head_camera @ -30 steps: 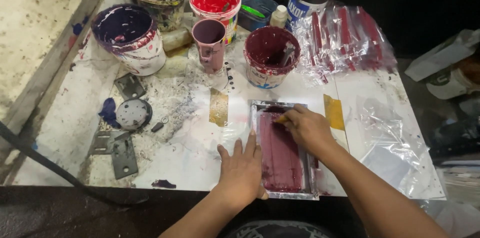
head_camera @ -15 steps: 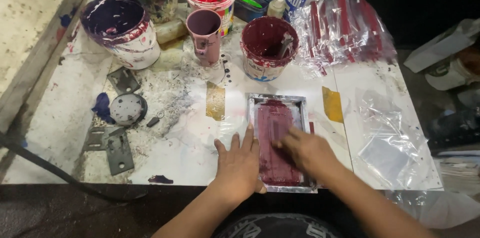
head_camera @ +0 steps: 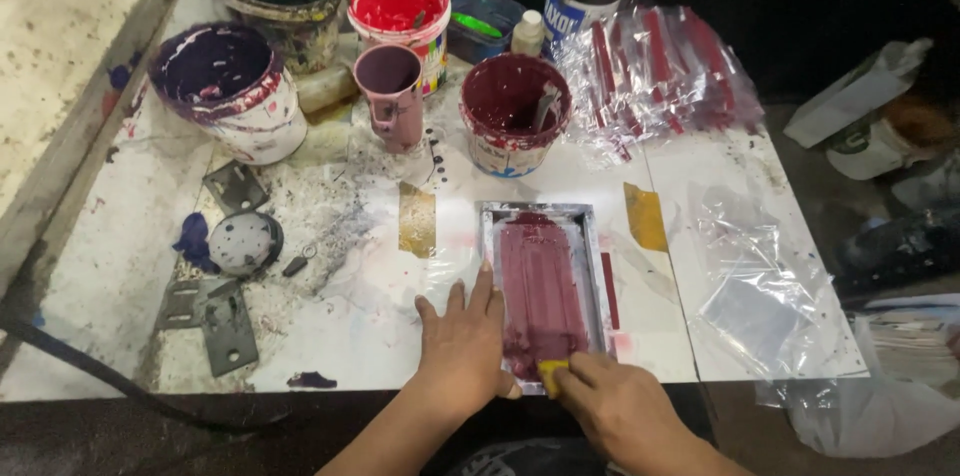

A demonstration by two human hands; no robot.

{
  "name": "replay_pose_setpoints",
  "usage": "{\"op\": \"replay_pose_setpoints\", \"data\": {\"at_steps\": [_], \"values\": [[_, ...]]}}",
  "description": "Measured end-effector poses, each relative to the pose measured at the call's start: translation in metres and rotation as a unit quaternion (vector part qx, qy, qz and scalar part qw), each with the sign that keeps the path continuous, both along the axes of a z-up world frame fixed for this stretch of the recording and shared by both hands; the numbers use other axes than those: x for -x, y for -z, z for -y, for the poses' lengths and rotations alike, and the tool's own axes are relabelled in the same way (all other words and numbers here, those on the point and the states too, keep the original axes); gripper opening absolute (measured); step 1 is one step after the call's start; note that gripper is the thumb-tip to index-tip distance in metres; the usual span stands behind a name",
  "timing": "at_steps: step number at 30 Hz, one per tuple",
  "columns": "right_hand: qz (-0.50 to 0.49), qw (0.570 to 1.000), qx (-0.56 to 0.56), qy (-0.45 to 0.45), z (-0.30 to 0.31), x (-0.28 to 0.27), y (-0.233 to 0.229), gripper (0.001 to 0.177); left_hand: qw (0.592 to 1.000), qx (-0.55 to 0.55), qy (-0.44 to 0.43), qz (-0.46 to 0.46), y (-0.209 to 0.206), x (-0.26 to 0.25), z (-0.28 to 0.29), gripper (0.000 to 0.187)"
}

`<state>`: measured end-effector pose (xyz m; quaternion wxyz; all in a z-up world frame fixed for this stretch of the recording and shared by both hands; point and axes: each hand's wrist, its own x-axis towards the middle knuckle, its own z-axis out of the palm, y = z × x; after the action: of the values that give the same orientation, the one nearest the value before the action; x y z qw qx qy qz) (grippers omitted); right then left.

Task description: The person prepares a screen printing setup by smoothing a plastic sheet over a surface. They then pour red ink from a container into a metal tray and use a yellow squeegee to spread the ink evenly across the tray's surface.

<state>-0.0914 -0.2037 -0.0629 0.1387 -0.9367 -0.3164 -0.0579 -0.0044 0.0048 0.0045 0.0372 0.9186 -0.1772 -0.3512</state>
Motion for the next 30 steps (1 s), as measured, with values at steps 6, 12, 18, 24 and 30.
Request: {"op": "replay_pose_setpoints", "data": {"at_steps": [6,12,18,24,30], "values": [[0.01,1.0,0.0,0.011,0.006,0.001,0.004,0.021,1.0,0.008,-0.015,0.002,-0.001,0.0,-0.001,0.12],[-0.104,0.955,-0.141,0.238,0.042,0.0,0.006,0.034,0.999,0.038,-0.024,-0.008,-0.01,-0.004,-0.007,0.096],[-0.107,0.902,-0.129,0.399,0.103,-0.022,0.029,0.035,0.972,0.16,-0.102,0.14,0.044,-0.009,-0.012,0.05],[-0.078,0.902,-0.128,0.404,0.11,-0.016,0.045,0.037,0.929,0.181,-0.219,0.238,0.081,-0.02,-0.008,0.045],[-0.039,0.909,-0.129,0.394,0.115,-0.011,0.06,0.033,0.913,0.157,-0.372,0.056,0.037,-0.023,0.01,0.035]]}}
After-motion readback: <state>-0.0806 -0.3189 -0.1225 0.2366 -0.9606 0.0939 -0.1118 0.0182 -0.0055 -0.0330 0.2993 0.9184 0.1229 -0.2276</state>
